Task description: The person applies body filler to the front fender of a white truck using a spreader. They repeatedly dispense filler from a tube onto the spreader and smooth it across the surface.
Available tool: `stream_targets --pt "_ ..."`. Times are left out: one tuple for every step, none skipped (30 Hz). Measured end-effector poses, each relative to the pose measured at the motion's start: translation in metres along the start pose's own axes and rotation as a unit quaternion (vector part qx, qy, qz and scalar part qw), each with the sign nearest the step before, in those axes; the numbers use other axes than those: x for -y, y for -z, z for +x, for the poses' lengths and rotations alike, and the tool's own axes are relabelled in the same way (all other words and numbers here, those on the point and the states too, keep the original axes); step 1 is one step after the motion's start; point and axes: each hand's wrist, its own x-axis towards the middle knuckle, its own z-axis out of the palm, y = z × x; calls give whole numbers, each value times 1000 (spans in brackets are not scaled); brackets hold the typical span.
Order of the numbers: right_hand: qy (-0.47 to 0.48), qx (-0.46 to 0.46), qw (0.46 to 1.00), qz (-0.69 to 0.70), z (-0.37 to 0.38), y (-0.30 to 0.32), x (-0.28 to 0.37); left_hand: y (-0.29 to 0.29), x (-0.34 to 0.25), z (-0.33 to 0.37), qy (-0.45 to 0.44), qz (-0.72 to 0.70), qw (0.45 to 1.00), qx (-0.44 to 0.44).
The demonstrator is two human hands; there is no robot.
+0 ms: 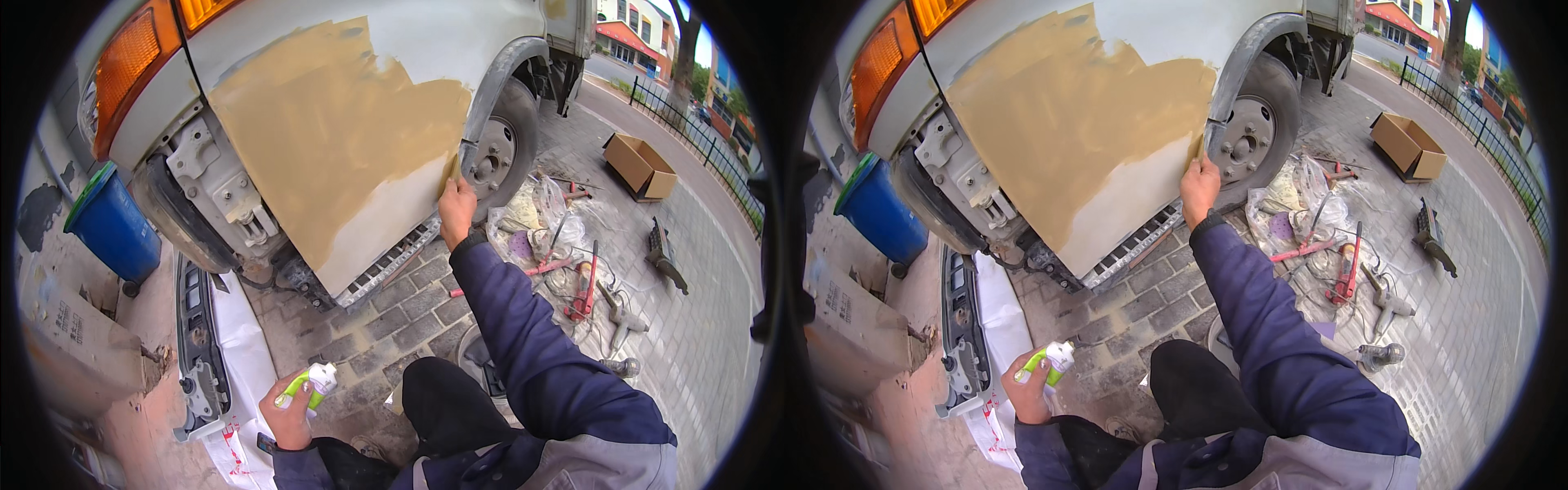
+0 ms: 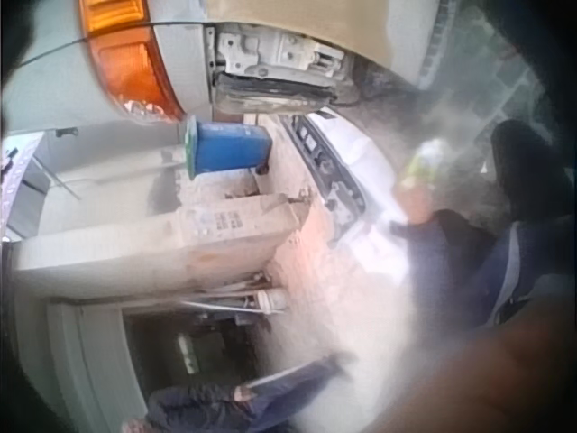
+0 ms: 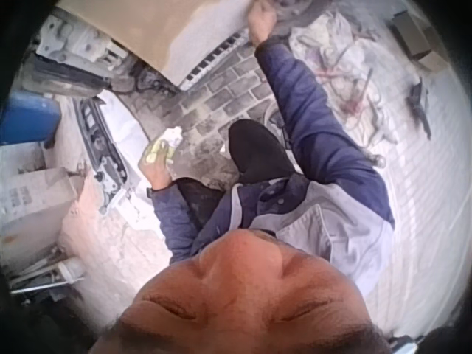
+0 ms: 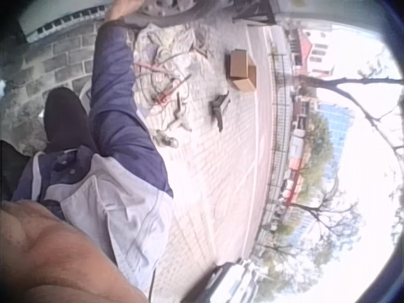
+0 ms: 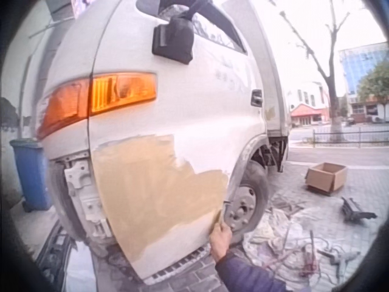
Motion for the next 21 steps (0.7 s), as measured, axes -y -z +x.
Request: stream_targets --pt "20 9 1000 -5 -1 -2 -3 1 0 -1 0 4 1000 0" --pt "32 8 998 -55 -2 -1 -6 2 0 -1 -11 1 1000 5" --pt "50 12 994 -98 -4 3 -8 2 0 -1 -1 11 1000 4" --pt "26 5 989 -144 -5 8 -9 2 1 0 -5 13 1000 6" --pt "35 26 996 -77 -6 15 -7 2 1 0 -21 13 1000 11" --pt "2 33 999 -14 -7 25 -4 1 2 0 -4 9 1000 7" --pt "-33 38 997 56 -6 30 0 0 2 1 -2 3 1000 5" --pt "-26 28 998 41 -2 32 6 0 1 1 -8 -3 1000 4" --pt "-24 15 999 30 3 33 12 0 1 1 2 1 1000 1" --pt "-34 -9 999 15 9 30 17 0 0 1 2 5 1000 2" --pt "-18 -8 999 34 14 25 21 0 -1 1 -5 9 1000 2" --pt "1 -7 1000 18 20 19 26 0 -1 2 2 6 1000 2" --pt "9 -9 1000 4 27 13 30 1 -2 2 2 1 1000 1" --pt "14 -15 1000 -12 30 8 32 2 -3 0 -3 -3 1000 2" --pt "10 -10 1000 11 32 -1 31 3 -3 0 1 5 1000 -1" --pt "27 2 999 -44 31 -5 31 4 -3 0 -4 11 1000 -1" --pt "37 14 994 -98 28 -7 29 4 -4 0 -19 17 1000 4" --pt "25 16 988 -153 27 -7 29 4 -3 0 -6 15 1000 3" --pt "46 20 989 -136 20 -5 26 4 -3 0 -5 13 1000 5" --pt "39 31 994 -101 15 0 25 4 -3 1 -14 5 1000 10" --pt "25 42 997 -64 11 6 25 3 -2 2 -1 7 1000 8"
